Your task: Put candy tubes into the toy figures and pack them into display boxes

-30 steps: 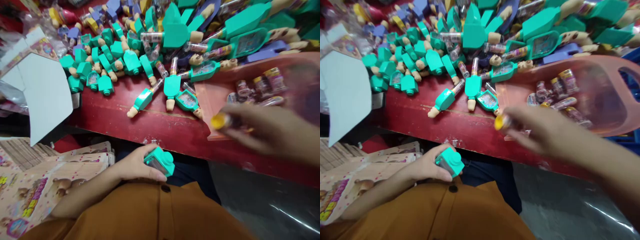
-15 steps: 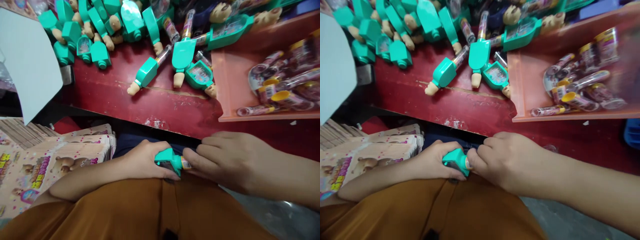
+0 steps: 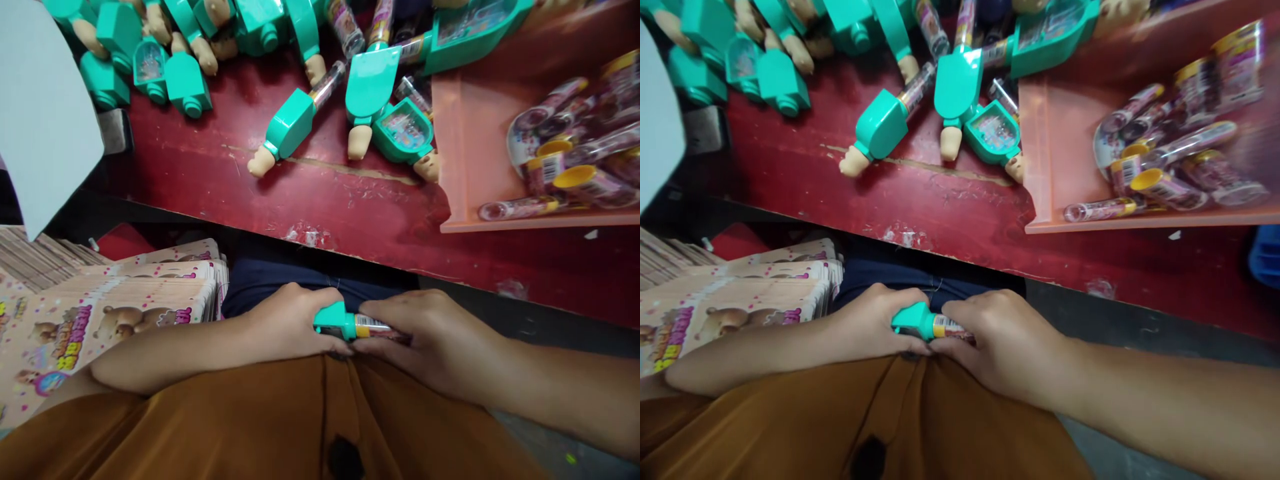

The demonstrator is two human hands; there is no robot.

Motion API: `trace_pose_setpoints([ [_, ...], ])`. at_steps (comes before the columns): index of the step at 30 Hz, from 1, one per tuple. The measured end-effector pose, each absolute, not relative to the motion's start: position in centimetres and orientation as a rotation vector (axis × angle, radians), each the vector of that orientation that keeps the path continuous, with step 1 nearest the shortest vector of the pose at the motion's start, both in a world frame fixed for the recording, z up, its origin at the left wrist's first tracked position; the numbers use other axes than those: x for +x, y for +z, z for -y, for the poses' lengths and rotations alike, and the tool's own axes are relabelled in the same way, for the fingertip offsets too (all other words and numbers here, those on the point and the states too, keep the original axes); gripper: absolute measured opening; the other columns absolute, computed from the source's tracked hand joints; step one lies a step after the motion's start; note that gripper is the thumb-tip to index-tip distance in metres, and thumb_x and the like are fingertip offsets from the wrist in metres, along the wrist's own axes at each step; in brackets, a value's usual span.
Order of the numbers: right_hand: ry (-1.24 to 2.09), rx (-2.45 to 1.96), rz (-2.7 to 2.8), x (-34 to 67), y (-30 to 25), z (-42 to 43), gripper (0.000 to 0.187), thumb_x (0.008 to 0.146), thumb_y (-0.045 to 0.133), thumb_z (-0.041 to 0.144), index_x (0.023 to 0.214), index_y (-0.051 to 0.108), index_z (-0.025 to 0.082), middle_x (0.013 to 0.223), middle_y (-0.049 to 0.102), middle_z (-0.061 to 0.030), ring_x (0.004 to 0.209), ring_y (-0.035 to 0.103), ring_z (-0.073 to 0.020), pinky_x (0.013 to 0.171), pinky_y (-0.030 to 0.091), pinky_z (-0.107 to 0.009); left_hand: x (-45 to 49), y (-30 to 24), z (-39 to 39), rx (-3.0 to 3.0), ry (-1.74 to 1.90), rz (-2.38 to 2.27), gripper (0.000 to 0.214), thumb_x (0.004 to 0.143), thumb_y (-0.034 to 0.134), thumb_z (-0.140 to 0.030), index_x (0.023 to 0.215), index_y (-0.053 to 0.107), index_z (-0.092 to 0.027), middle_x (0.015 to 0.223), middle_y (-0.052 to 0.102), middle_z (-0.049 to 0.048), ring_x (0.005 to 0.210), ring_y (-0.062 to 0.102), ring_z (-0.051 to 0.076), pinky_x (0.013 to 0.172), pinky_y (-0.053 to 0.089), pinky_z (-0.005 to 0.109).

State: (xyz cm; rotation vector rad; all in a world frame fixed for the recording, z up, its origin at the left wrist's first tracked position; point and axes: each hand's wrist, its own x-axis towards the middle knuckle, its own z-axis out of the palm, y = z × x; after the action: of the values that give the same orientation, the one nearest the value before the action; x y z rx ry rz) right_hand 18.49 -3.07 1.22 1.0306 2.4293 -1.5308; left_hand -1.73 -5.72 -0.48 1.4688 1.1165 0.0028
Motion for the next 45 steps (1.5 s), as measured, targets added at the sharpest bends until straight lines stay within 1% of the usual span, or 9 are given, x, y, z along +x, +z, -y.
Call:
trace_pose_setpoints([
  [6, -2.095, 1.156, -1.405, 17.5, 0.4, 2.0, 0.048, 0.078, 0.045, 0.062, 0.072, 0.057, 0.016, 0.053, 0.043, 0.0032, 0.044, 0.032, -0.008, 0.041, 0.024, -0.021, -2.1, 0.0, 5.2, 1.946, -0.156, -1.146, 0.03, 0.074, 0.062, -0.047, 0.085, 0.055, -0.02, 0.066, 0.061, -0.0013, 0.055, 0.056, 0.015, 0.046, 0.029, 0.022],
  [13, -1.086, 1.065, -2.846, 17.7, 0.9, 1.0, 0.044, 0.088, 0.041, 0.049, 0.062, 0.053, 0.016, 0.052, 0.048, -0.0032, 0.053, 0.042, -0.0136, 0.048, 0.024, -0.026, -3.0, 1.2, 3.3, 2.288, -0.16, -1.15, 0.024, 0.079, 0.058, -0.041, 0.09, 0.053, -0.02, 0.075, 0.065, -0.0007, 0.063, 0.062, 0.017, 0.05, 0.036, 0.024],
  [17, -2.083, 1.111, -1.744, 17.1, -0.2, 0.8, 0.053, 0.079, 0.035, 0.068, 0.06, 0.041, 0.02, 0.042, 0.032, 0.0061, 0.038, 0.025, -0.0081, 0.04, 0.021, -0.022, -3.1, 0.9, 3.3, 2.463, -0.174, -1.063, 0.014, 0.085, 0.049, -0.031, 0.092, 0.053, -0.02, 0.079, 0.065, 0.0005, 0.064, 0.063, 0.018, 0.052, 0.042, 0.026],
  [20, -2.38, 1.016, -1.215, 16.8, -0.8, 0.0, 0.053, 0.076, 0.034, 0.072, 0.064, 0.041, 0.021, 0.036, 0.022, 0.0101, 0.035, 0.017, -0.0077, 0.038, 0.02, -0.022, -3.4, 1.2, 2.5, 2.587, -0.196, -1.023, 0.011, 0.085, 0.043, -0.02, 0.091, 0.053, -0.02, 0.08, 0.065, 0.0009, 0.064, 0.063, 0.019, 0.051, 0.043, 0.028],
  [27, -1.191, 1.21, -2.832, 16.5, 0.2, -1.4, 0.037, 0.086, 0.041, 0.047, 0.062, 0.045, 0.019, 0.054, 0.05, -0.0016, 0.05, 0.046, -0.014, 0.047, 0.031, -0.025, -4.6, 2.8, 0.1, 2.817, 0.025, -1.146, 0.015, 0.087, 0.04, -0.015, 0.087, 0.054, -0.019, 0.07, 0.062, -0.0008, 0.055, 0.058, 0.016, 0.044, 0.037, 0.027],
  [30, -1.38, 1.194, -2.694, 15.8, 0.4, -3.9, 0.04, 0.082, 0.046, 0.052, 0.059, 0.038, 0.02, 0.052, 0.046, 0.0015, 0.046, 0.043, -0.0119, 0.042, 0.029, -0.022, -5.6, 2.4, -1.9, 2.921, 0.23, -1.145, 0.017, 0.089, 0.038, -0.019, 0.092, 0.055, -0.02, 0.077, 0.063, -0.0004, 0.062, 0.059, 0.015, 0.05, 0.04, 0.027],
  [35, -1.274, 1.833, -2.642, 13.2, 3.4, -11.8, 0.044, 0.071, 0.058, 0.056, 0.057, 0.035, 0.021, 0.057, 0.039, 0.0006, 0.057, 0.043, -0.0149, 0.048, 0.031, -0.025, -9.2, 1.6, -7.1, 2.517, 0.731, -1.972, 0.03, 0.087, 0.047, -0.033, 0.116, 0.047, -0.023, 0.127, 0.047, 0.0122, 0.116, 0.046, 0.027, 0.089, 0.041, 0.04],
  [40, -1.701, 2.073, -2.806, 15.1, 5.5, -17.6, 0.038, 0.076, 0.056, 0.034, 0.107, 0.043, 0.016, 0.095, 0.055, -0.0069, 0.082, 0.054, -0.0181, 0.063, 0.044, -0.028, -13.3, -1.4, -11.9, 1.779, 0.534, -2.551, 0.061, 0.077, 0.058, -0.04, 0.126, 0.039, -0.01, 0.134, 0.027, 0.0291, 0.121, 0.035, 0.046, 0.089, 0.036, 0.058],
  [45, -0.516, 2.074, -2.778, 23.3, 6.1, -17.9, 0.013, 0.075, 0.057, 0.029, 0.078, 0.059, 0.017, 0.082, 0.06, -0.008, 0.08, 0.055, -0.0232, 0.071, 0.043, -0.036, -15.7, -3.6, -13.0, 1.918, 0.714, -2.519, 0.04, 0.075, 0.052, -0.031, 0.11, 0.054, -0.01, 0.122, 0.046, 0.0197, 0.118, 0.043, 0.035, 0.097, 0.037, 0.046],
])
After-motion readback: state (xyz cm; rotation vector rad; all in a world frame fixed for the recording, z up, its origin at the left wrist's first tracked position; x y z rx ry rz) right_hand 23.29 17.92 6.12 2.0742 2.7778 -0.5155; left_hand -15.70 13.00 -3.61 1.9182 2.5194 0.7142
